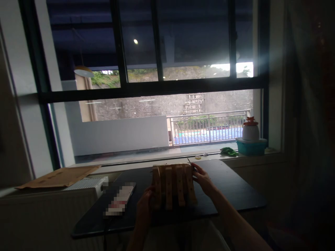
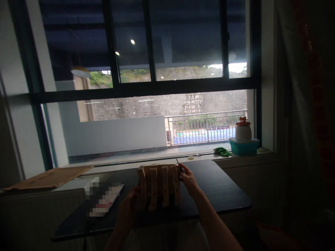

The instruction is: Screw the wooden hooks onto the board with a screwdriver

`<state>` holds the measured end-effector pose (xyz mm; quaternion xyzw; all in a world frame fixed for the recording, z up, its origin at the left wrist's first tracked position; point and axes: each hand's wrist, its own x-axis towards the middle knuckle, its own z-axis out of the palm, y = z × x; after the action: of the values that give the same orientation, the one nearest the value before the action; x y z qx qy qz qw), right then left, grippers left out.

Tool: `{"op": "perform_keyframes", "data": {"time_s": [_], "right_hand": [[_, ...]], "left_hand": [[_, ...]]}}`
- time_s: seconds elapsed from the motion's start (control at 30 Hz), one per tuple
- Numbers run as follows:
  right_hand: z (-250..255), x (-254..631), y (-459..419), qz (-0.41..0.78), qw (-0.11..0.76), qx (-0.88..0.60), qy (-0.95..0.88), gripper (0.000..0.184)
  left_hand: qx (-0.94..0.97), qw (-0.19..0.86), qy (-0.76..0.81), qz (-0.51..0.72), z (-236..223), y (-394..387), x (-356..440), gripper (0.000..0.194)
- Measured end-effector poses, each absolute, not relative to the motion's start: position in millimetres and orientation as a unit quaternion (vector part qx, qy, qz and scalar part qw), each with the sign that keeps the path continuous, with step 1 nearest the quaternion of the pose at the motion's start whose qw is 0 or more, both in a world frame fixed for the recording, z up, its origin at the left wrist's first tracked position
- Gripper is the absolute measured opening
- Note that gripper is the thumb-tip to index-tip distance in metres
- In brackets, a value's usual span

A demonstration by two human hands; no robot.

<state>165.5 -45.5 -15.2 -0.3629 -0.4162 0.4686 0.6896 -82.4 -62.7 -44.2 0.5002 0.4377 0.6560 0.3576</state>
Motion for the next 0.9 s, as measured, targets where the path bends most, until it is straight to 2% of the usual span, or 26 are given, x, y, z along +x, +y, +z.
{"op": "perform_keyframes", "data": {"time_s": [0.1,0.27,0.37,0.47,0.57,0.67,0.73,0.8,0.9], "right_hand": [[-21,163,-40,0.467,0.701,-0.349,-0.410,0.057],[-46,171,-47,0.456,0.711,-0.363,-0.393,0.067],[-60,180,-57,0.426,0.724,-0.394,-0.374,0.070],[-71,181,-67,0.397,0.728,-0.421,-0.369,0.060],[-76,174,-77,0.371,0.720,-0.436,-0.392,0.054],[-77,164,-85,0.346,0.709,-0.444,-0.426,0.053],[-77,162,-88,0.331,0.700,-0.448,-0.446,0.054],[-78,162,-88,0.314,0.695,-0.459,-0.456,0.053],[-79,166,-87,0.283,0.693,-0.484,-0.453,0.047]], "left_hand": [[0.551,0.322,0.428,0.640,-52,-68,-84,0.031],[0.551,0.236,0.472,0.646,-41,-64,-97,0.048],[0.570,0.168,0.471,0.652,-6,-66,-99,0.052],[0.668,0.128,0.420,0.601,47,-71,-80,0.043],[0.781,0.139,0.362,0.489,94,-64,-43,0.042],[0.855,0.189,0.338,0.346,118,-44,-9,0.049],[0.876,0.223,0.343,0.256,120,-30,6,0.048],[0.886,0.254,0.345,0.177,115,-18,13,0.038],[0.886,0.284,0.341,0.134,105,-12,16,0.029]]}}
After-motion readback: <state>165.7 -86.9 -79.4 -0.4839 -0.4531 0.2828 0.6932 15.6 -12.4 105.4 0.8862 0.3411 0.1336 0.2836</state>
